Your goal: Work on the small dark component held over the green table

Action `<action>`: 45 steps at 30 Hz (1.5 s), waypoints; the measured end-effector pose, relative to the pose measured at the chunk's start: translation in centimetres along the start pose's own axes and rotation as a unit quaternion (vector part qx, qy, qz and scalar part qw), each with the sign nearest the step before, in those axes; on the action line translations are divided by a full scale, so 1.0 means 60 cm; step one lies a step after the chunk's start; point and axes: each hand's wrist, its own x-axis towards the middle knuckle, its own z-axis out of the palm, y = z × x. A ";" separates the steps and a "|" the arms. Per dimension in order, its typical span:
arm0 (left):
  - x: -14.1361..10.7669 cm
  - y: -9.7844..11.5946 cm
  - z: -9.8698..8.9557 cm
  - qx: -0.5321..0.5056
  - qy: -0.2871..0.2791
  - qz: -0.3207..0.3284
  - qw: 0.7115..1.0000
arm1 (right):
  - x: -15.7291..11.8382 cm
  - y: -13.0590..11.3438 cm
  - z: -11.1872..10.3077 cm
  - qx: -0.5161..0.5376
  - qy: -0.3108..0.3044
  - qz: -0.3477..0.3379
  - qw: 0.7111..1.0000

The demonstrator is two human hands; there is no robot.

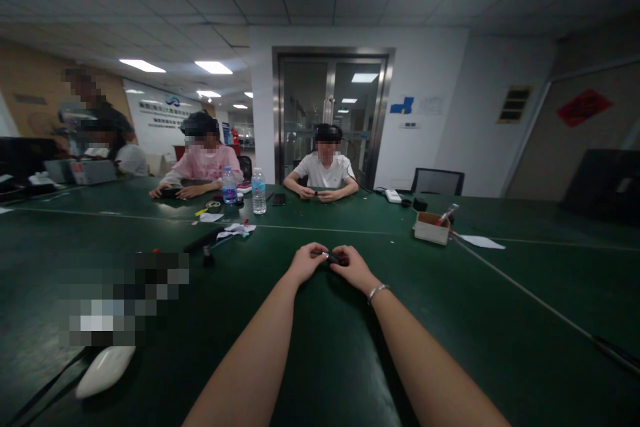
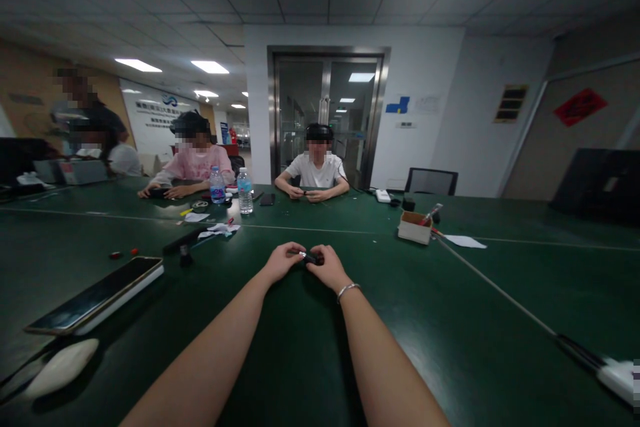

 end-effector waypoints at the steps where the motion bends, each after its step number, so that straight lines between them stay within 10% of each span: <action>1: 0.000 0.000 0.000 -0.001 -0.001 0.004 1.000 | -0.001 -0.003 -0.001 -0.001 -0.004 0.001 1.000; 45: 0.003 -0.006 0.002 -0.026 -0.014 0.018 0.999 | -0.002 -0.013 -0.005 -0.030 -0.005 0.021 0.999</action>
